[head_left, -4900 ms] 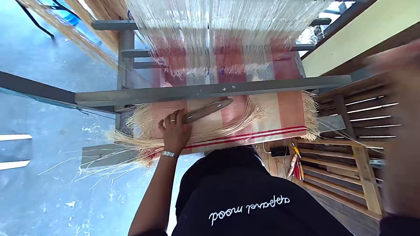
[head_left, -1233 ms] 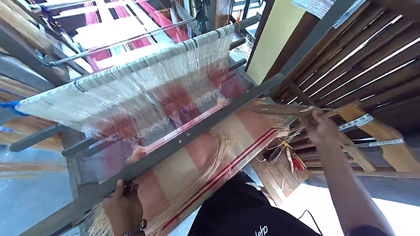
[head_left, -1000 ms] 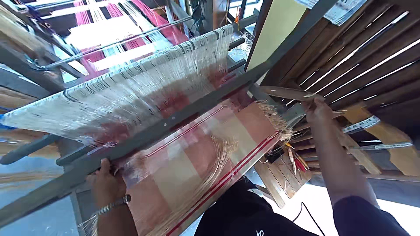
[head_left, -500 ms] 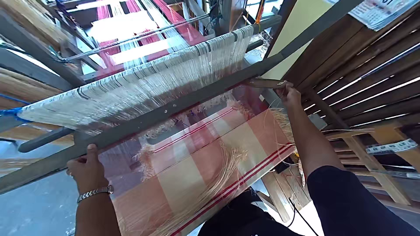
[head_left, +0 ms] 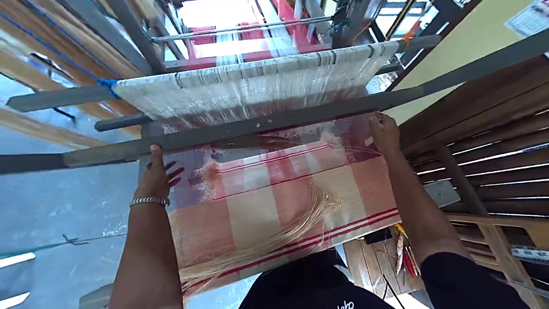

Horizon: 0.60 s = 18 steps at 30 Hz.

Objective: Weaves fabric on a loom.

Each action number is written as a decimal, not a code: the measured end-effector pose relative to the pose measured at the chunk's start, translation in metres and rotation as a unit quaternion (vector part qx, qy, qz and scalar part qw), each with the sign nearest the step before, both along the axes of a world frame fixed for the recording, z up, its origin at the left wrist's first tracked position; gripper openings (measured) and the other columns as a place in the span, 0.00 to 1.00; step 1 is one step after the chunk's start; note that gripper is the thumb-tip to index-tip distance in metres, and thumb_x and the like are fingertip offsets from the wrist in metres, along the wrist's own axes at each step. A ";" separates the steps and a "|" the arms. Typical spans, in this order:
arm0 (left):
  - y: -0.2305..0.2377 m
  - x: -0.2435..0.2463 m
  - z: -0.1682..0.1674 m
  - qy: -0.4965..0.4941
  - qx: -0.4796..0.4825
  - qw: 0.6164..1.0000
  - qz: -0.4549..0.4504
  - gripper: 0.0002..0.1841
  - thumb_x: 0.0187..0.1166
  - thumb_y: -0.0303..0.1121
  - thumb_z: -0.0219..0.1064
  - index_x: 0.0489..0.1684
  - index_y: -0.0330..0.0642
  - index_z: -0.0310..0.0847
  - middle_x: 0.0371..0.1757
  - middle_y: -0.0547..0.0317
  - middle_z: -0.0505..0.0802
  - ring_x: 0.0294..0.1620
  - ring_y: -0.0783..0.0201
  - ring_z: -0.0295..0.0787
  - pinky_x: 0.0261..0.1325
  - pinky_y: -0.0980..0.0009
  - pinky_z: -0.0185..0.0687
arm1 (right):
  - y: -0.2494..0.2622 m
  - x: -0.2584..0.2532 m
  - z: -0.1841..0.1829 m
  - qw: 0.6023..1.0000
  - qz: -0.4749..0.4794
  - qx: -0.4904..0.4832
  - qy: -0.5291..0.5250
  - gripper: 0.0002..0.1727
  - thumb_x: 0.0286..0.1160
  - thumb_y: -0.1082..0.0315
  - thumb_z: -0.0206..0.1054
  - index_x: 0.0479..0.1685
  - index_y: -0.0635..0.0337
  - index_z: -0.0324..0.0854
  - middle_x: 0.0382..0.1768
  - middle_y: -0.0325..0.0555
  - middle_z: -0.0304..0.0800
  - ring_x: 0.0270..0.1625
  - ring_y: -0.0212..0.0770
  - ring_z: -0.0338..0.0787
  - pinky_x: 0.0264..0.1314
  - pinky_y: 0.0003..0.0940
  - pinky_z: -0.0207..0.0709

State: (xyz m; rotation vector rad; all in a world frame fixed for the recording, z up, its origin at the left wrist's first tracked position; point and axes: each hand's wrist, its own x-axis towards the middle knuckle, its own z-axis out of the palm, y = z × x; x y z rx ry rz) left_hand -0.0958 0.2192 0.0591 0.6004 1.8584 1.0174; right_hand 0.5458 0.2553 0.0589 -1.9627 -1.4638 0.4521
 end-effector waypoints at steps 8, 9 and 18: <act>0.002 0.004 0.000 0.073 0.052 0.996 -0.003 0.48 0.82 0.74 0.41 0.86 0.39 0.63 0.82 0.42 0.75 0.78 0.46 0.74 0.74 0.42 0.69 | -0.040 -0.186 -0.025 0.940 0.242 -0.143 0.193 0.19 0.92 0.60 0.56 0.70 0.61 0.79 0.34 0.51 0.89 0.31 0.42 0.86 0.37 0.41 0.82; 0.002 0.004 0.000 0.080 0.059 0.995 -0.007 0.48 0.83 0.73 0.40 0.86 0.39 0.63 0.81 0.41 0.77 0.75 0.47 0.77 0.72 0.44 0.71 | -0.038 -0.200 -0.027 0.937 0.242 -0.149 0.204 0.18 0.92 0.60 0.56 0.70 0.61 0.78 0.32 0.49 0.88 0.29 0.40 0.85 0.35 0.39 0.80; 0.004 0.001 -0.003 0.046 0.056 0.997 -0.039 0.46 0.85 0.72 0.35 0.89 0.41 0.54 0.62 0.40 0.92 0.48 0.49 0.96 0.49 0.55 0.90 | -0.026 -0.260 -0.022 0.914 0.213 -0.239 0.249 0.36 0.94 0.51 0.53 0.95 0.53 0.46 0.29 0.43 0.88 0.17 0.32 0.73 0.22 0.29 0.69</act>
